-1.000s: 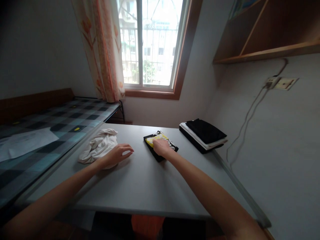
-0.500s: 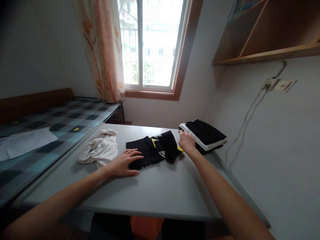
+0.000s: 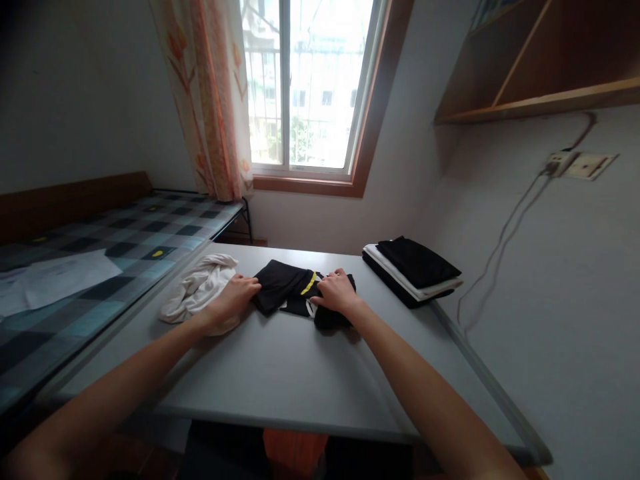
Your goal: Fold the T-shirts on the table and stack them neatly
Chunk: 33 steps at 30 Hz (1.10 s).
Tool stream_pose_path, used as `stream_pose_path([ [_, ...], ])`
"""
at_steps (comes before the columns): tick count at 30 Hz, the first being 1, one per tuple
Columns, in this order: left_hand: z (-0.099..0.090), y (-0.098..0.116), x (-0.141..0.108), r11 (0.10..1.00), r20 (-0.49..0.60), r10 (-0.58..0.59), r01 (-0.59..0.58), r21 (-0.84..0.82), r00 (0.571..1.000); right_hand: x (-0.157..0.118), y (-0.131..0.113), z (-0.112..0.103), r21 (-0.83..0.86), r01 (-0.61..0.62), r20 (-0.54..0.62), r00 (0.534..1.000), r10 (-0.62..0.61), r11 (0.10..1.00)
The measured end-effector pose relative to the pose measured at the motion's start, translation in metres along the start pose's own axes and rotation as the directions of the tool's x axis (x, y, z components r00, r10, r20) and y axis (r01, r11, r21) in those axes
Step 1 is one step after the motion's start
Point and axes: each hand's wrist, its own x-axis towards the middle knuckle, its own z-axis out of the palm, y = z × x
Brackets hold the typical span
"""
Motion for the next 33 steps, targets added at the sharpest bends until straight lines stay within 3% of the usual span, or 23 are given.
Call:
stream_pose_path([
  [2, -0.002, -0.006, 0.003, 0.997, -0.027, -0.074, 0.075, 0.031, 0.997, 0.0, -0.002, -0.003, -0.049, -0.066, 0.016, 0.998, 0.066, 0.997],
  [4, -0.003, 0.0, 0.006, 0.998, -0.07, -0.047, 0.05, 0.043, 0.996, 0.001, -0.004, -0.002, -0.07, -0.061, -0.042, 0.997, 0.058, 0.996],
  [6, -0.003, 0.015, 0.008, 0.996, -0.083, 0.084, -0.084, 0.006, 0.993, 0.003, -0.006, 0.001, -0.064, 0.025, -0.101, 0.994, -0.031, 0.998],
  [8, 0.0, 0.034, 0.01, 0.957, -0.065, 0.276, -0.28, -0.074, 0.959, 0.008, -0.008, 0.006, -0.024, 0.087, -0.079, 0.993, -0.089, 0.996],
  [10, 0.004, 0.052, 0.013, 0.887, -0.06, 0.429, -0.433, -0.162, 0.901, 0.015, -0.008, 0.01, 0.075, 0.009, -0.015, 1.0, -0.007, 0.997],
  [12, 0.01, 0.064, 0.016, 0.851, -0.087, 0.469, -0.476, -0.222, 0.879, 0.022, -0.007, 0.01, 0.258, -0.149, -0.007, 0.988, 0.156, 0.955],
  [14, 0.015, 0.068, 0.02, 0.868, -0.141, 0.403, -0.426, -0.255, 0.904, 0.029, -0.002, 0.006, 0.53, -0.238, -0.055, 0.948, 0.313, 0.814],
  [15, 0.017, 0.068, 0.022, 0.885, -0.169, 0.344, -0.379, -0.269, 0.924, 0.032, 0.0, 0.003, 0.678, -0.227, -0.076, 0.925, 0.374, 0.699],
  [17, 0.021, 0.065, 0.027, 0.906, -0.205, 0.229, -0.286, -0.312, 0.952, 0.033, 0.005, -0.005, 0.909, -0.149, -0.058, 0.879, 0.473, 0.39],
  [20, 0.023, 0.063, 0.033, 0.904, -0.174, 0.173, -0.226, -0.362, 0.969, 0.03, 0.01, -0.018, 0.999, -0.014, 0.035, 0.853, 0.521, -0.045],
  [22, 0.024, 0.064, 0.035, 0.908, -0.135, 0.19, -0.227, -0.351, 0.972, 0.025, 0.013, -0.026, 0.983, 0.044, 0.057, 0.849, 0.525, -0.179],
  [24, 0.023, 0.063, 0.035, 0.917, -0.113, 0.208, -0.234, -0.323, 0.972, 0.02, 0.021, -0.032, 0.977, 0.088, 0.037, 0.83, 0.557, -0.195],
  [27, 0.014, 0.047, 0.03, 0.898, -0.165, 0.202, -0.25, -0.362, 0.965, 0.008, 0.051, -0.035, 0.994, 0.092, -0.023, 0.725, 0.688, -0.064],
  [29, 0.002, 0.024, 0.022, 0.865, -0.286, 0.107, -0.231, -0.445, 0.952, -0.004, 0.081, -0.034, 0.998, 0.054, -0.053, 0.589, 0.806, 0.026],
  [30, -0.005, 0.01, 0.016, 0.852, -0.365, 0.02, -0.207, -0.481, 0.931, -0.012, 0.097, -0.033, 0.998, 0.039, -0.054, 0.504, 0.862, 0.04],
  [32, -0.02, -0.018, 0.005, 0.842, -0.502, -0.188, -0.124, -0.524, 0.844, -0.029, 0.124, -0.03, 0.999, 0.014, -0.036, 0.353, 0.935, 0.033],
  [33, -0.027, -0.03, 0.0, 0.828, -0.535, -0.269, -0.091, -0.553, 0.801, -0.037, 0.134, -0.029, 1.0, -0.004, -0.027, 0.316, 0.948, 0.03],
])
